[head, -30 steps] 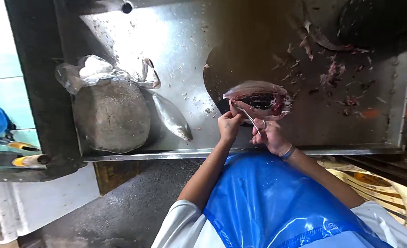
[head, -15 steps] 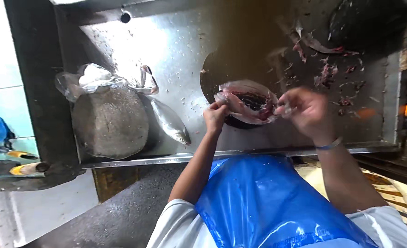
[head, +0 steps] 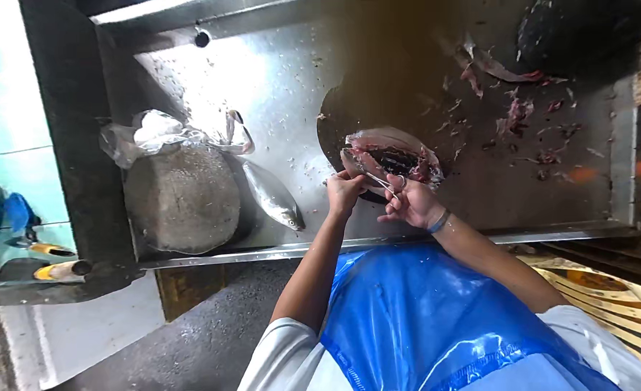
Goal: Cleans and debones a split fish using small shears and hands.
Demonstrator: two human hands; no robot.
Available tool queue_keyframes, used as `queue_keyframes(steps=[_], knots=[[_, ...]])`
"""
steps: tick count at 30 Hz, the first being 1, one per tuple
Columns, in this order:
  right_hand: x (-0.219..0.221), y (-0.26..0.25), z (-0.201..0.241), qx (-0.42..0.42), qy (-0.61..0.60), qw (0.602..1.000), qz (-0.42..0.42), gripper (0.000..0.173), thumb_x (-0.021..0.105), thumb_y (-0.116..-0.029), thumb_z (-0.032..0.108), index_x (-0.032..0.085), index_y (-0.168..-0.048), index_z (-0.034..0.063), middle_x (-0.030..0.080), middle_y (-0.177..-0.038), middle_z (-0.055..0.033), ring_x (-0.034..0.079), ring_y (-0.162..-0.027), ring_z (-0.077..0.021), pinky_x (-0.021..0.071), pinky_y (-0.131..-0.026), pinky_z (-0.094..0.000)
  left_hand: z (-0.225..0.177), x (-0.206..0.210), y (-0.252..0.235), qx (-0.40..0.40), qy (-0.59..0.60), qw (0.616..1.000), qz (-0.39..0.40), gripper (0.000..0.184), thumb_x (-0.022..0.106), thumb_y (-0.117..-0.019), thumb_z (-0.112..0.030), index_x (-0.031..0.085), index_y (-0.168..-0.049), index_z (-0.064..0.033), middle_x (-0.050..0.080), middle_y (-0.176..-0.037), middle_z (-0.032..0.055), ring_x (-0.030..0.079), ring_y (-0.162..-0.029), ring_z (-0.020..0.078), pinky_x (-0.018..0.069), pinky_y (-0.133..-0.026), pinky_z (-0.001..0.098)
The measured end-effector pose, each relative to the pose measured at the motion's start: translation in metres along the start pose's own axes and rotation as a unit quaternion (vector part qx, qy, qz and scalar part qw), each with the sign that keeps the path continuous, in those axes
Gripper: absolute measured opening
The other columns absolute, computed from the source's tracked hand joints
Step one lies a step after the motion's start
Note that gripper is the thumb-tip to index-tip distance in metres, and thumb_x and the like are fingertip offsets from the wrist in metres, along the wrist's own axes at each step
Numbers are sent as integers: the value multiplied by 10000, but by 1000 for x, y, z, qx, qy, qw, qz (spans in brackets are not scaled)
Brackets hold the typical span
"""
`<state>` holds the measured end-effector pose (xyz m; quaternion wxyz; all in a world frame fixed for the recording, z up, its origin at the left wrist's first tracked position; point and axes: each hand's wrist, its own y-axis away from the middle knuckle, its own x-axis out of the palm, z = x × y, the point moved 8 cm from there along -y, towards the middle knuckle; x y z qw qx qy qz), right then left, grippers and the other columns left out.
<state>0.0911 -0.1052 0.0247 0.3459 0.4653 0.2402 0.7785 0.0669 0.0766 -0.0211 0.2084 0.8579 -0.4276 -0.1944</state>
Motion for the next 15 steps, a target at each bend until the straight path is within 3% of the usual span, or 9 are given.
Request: queue_keyframes(steps=[3,6,9,11,13,15], knots=[[-5,10,3,-54,33,998,-14,520,496,-1033,601,613,-849,129,516,-562,23,609,-520,-164,622,-679,-555,3,0,-2,-17,-12,1000,-19,169,798,-818,-41,741,-966,18,764,-827,118,758,-699,201,665,-690,382],[-2,-15,-2,24,-22,999,44,625,265,-1062,647,583,-839,158,579,-581,4,661,-570,-215,612,-700,-604,3,2,0,-11,9,1000,-9,174,781,-832,-29,727,-985,35,761,-853,129,755,-727,205,659,-720,389],[-13,-19,8,-2,-71,997,-23,502,363,-1093,512,550,-772,174,520,-575,19,597,-547,-195,597,-714,-595,5,2,2,-2,9,1000,-16,156,784,-838,-44,730,-968,25,757,-837,120,748,-717,199,654,-716,392],[-9,-10,11,-18,-75,997,-1,565,327,-1086,557,564,-759,162,531,-547,13,623,-538,-210,599,-706,-628,7,3,5,-7,25,999,-20,169,788,-842,-44,728,-984,27,754,-856,124,744,-744,198,647,-736,395],[-8,-12,0,30,-68,997,30,650,253,-1056,655,571,-767,167,553,-549,5,642,-552,-227,593,-703,-637,9,9,12,-15,31,999,-15,203,813,-828,-39,724,-997,29,756,-864,127,748,-756,195,649,-747,386],[-16,-11,3,5,-73,997,-4,551,328,-1086,556,549,-757,172,525,-556,20,618,-546,-208,598,-708,-616,8,12,14,-10,9,1000,-22,180,812,-819,-41,733,-970,17,758,-827,110,745,-720,180,647,-723,377]])
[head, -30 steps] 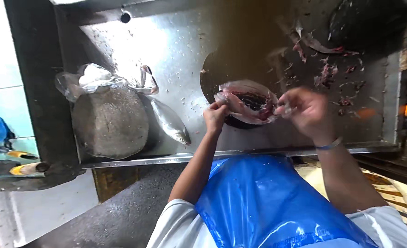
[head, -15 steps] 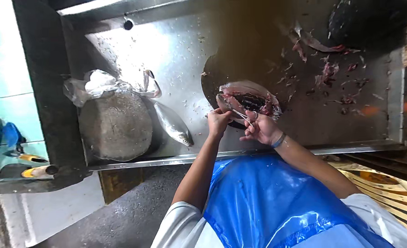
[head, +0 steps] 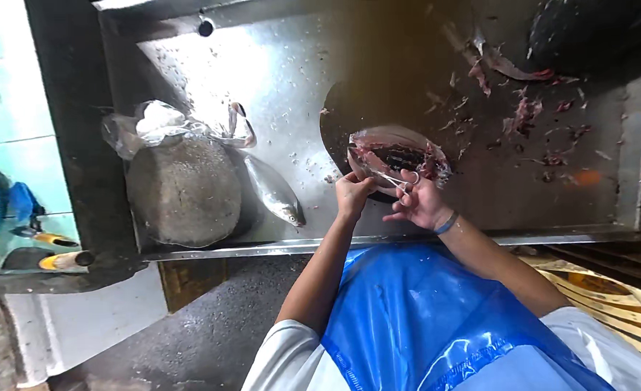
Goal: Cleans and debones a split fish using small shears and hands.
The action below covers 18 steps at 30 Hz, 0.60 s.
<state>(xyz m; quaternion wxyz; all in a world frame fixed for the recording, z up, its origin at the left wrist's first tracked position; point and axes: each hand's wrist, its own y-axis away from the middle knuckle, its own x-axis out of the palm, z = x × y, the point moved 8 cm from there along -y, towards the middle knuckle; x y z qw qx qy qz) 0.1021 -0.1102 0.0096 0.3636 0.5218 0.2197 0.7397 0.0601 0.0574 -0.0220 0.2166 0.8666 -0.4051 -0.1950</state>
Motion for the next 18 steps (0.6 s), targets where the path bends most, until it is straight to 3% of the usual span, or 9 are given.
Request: queue_keyframes(steps=[2,4,5,7,9,12,15,18], knots=[[4,10,9,-29,-9,1000,5,558,325,-1093,531,571,-753,163,538,-546,20,628,-539,-204,606,-703,-617,1,-1,-1,-2,-2,1000,-4,170,790,-828,-28,733,-981,19,758,-832,112,744,-722,181,645,-724,378],[6,13,-1,17,7,999,31,671,227,-1066,640,594,-789,151,581,-564,0,655,-555,-225,606,-692,-617,6,2,3,-16,19,1000,5,198,790,-837,-22,722,-1015,32,756,-871,127,750,-761,196,651,-753,386],[2,11,-7,29,20,999,28,660,240,-1061,654,580,-801,152,576,-577,-1,654,-570,-224,604,-700,-606,6,4,4,-15,22,1000,5,199,802,-825,-21,720,-998,33,758,-859,129,754,-752,200,656,-744,387],[-9,17,-6,-23,29,999,-3,534,419,-1052,607,577,-797,165,513,-573,36,610,-545,-171,612,-699,-560,7,5,4,-12,12,1000,0,180,800,-825,-21,721,-977,34,758,-842,127,755,-737,202,658,-735,393],[-5,28,1,-53,28,998,7,551,420,-1046,625,606,-819,159,526,-570,38,613,-531,-160,619,-686,-558,8,4,4,-10,15,1000,-3,182,804,-824,-22,721,-976,34,757,-846,131,756,-749,205,659,-745,402],[-7,18,-19,42,31,998,35,696,327,-980,782,600,-829,160,580,-581,15,664,-566,-201,621,-689,-571,7,8,9,10,2,1000,12,204,821,-819,-62,730,-980,25,764,-852,125,758,-770,204,653,-761,408],[-13,22,-9,-6,32,999,-18,554,454,-1022,649,569,-771,169,482,-548,48,589,-516,-158,613,-693,-570,2,10,7,21,-17,1000,10,171,837,-803,-79,731,-909,3,757,-806,105,753,-730,199,655,-730,407],[-10,21,-23,20,28,999,20,617,361,-1033,683,597,-839,146,570,-576,12,655,-565,-200,619,-719,-580,3,15,9,16,-30,999,6,160,821,-792,-73,735,-912,-11,753,-810,94,744,-740,189,642,-739,417]])
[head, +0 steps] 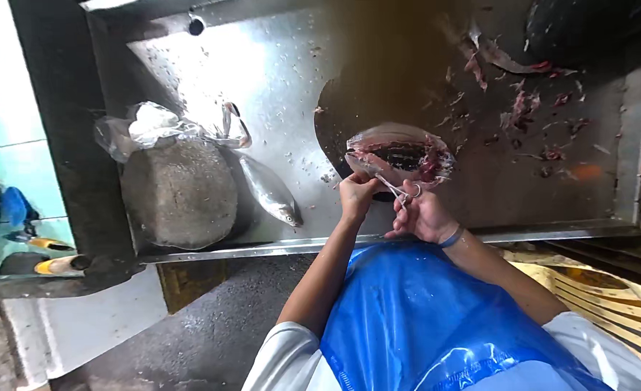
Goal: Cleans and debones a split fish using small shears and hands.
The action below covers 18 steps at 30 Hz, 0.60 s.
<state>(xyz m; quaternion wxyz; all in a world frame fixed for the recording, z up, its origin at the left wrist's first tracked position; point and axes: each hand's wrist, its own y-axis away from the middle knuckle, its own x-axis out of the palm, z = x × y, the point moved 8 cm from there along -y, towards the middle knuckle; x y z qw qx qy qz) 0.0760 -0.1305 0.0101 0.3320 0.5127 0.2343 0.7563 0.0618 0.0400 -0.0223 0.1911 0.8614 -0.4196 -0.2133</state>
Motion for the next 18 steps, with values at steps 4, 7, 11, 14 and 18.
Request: queue_keyframes(steps=[4,7,11,14,18], knots=[[-8,6,17,-62,50,995,-53,512,512,-1020,606,596,-798,152,513,-555,37,601,-517,-149,627,-671,-521,6,1,-6,-5,-26,1000,-12,142,830,-786,-91,721,-852,-29,739,-776,85,733,-711,188,636,-713,432],[8,55,62,-231,348,908,-43,322,583,-1044,322,688,-912,48,648,-663,-32,633,-537,-139,605,-556,-363,4,5,-6,-3,-41,999,-12,133,822,-770,-96,723,-841,-43,727,-761,73,713,-700,184,613,-701,434],[-16,72,78,-240,201,950,-7,426,280,-1107,424,598,-1184,150,674,-864,-3,660,-636,-143,632,-614,-411,11,11,5,-14,32,999,5,197,809,-825,-81,723,-976,11,759,-854,122,758,-763,216,657,-755,423],[-20,44,47,-98,88,991,19,801,106,-991,768,616,-1119,163,691,-775,-46,729,-705,-266,638,-734,-547,7,22,10,-19,25,999,24,243,816,-837,-80,712,-1027,29,762,-870,131,758,-758,210,654,-754,400],[-13,10,-2,19,26,999,14,680,299,-1027,715,603,-882,124,595,-589,-13,680,-585,-218,634,-722,-525,8,19,13,7,-21,1000,6,188,842,-786,-127,728,-899,-30,744,-780,79,730,-717,178,623,-722,423]])
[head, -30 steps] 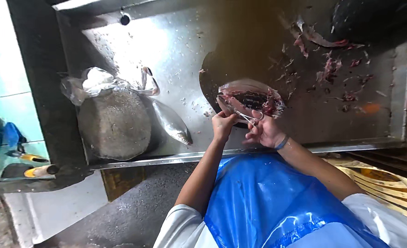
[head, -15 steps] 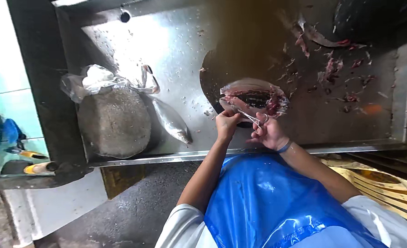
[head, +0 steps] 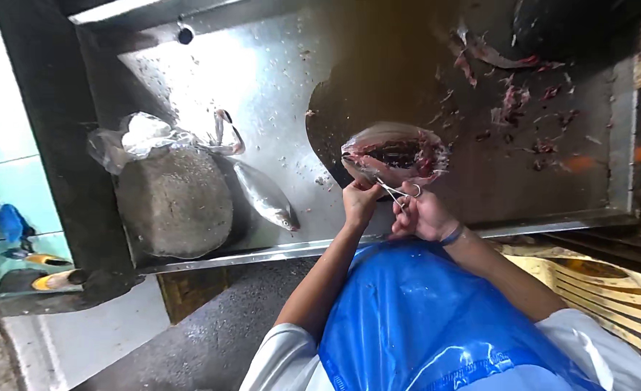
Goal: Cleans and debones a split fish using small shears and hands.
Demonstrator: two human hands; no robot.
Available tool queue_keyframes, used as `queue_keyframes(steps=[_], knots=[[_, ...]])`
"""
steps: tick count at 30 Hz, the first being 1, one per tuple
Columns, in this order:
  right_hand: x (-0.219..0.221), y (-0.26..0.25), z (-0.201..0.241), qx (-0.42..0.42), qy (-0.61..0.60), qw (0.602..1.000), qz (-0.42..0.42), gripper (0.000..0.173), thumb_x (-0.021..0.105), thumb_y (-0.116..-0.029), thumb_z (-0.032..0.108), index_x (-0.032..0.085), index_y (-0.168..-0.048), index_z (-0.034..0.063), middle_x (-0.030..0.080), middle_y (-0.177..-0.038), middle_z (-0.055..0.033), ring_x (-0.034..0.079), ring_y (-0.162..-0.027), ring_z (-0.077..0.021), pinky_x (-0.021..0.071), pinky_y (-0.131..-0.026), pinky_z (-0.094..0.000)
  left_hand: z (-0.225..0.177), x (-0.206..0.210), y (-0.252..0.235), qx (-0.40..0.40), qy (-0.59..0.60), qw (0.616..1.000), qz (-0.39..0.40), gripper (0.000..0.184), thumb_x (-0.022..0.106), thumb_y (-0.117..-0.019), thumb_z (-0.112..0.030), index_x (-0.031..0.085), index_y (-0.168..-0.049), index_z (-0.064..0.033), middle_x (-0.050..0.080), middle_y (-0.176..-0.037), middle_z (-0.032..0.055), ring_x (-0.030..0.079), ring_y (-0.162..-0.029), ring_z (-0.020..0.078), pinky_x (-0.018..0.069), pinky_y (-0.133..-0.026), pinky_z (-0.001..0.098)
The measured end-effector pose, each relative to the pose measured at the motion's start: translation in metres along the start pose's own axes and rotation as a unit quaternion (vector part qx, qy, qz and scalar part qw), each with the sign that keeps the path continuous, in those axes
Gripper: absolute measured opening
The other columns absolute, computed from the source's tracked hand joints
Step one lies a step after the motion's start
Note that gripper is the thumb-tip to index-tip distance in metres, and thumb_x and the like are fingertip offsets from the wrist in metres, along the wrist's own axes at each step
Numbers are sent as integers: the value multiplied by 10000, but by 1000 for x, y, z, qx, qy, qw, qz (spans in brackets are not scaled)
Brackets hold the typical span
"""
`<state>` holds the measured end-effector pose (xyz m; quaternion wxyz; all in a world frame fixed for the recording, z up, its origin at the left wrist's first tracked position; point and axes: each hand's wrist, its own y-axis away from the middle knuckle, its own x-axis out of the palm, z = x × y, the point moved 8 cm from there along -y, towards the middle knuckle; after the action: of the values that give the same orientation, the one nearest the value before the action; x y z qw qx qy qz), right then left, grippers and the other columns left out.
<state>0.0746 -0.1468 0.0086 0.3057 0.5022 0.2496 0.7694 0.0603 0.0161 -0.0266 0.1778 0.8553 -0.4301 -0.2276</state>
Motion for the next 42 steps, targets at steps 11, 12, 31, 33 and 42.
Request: queue_keyframes(steps=[11,12,31,33,42], knots=[[-92,24,140,-316,322,808,-379,455,548,-1065,329,508,-1366,-10,637,-1131,-137,659,-969,-222,576,-878,-413,-8,-3,-9,20,36,999,3,150,796,-823,-80,714,-920,-1,752,-804,103,751,-726,202,652,-725,418],[-91,14,145,-294,423,762,-393,500,618,-1028,331,543,-1335,-56,653,-1170,-220,662,-1065,-320,538,-969,-503,-14,-8,-12,32,43,999,4,127,779,-834,-56,713,-923,5,750,-808,103,748,-728,199,650,-728,412],[30,1,13,-40,155,987,16,593,322,-1078,592,640,-979,102,609,-673,3,570,-544,-81,502,-514,-240,-7,-22,-12,11,155,988,17,113,685,-951,-36,696,-1030,44,758,-845,123,753,-723,207,659,-696,387],[27,11,23,-67,157,983,-70,469,447,-1074,516,623,-887,124,479,-565,45,459,-449,-45,432,-452,-199,-6,-23,-16,4,136,991,8,120,712,-941,-58,709,-1008,42,760,-842,130,755,-711,216,661,-676,397],[9,-27,19,-48,35,998,-34,483,402,-1085,500,606,-850,129,569,-613,26,533,-475,-81,508,-476,-254,-2,-23,-16,20,109,994,11,134,746,-885,-30,717,-999,36,760,-845,130,757,-736,208,660,-725,400]])
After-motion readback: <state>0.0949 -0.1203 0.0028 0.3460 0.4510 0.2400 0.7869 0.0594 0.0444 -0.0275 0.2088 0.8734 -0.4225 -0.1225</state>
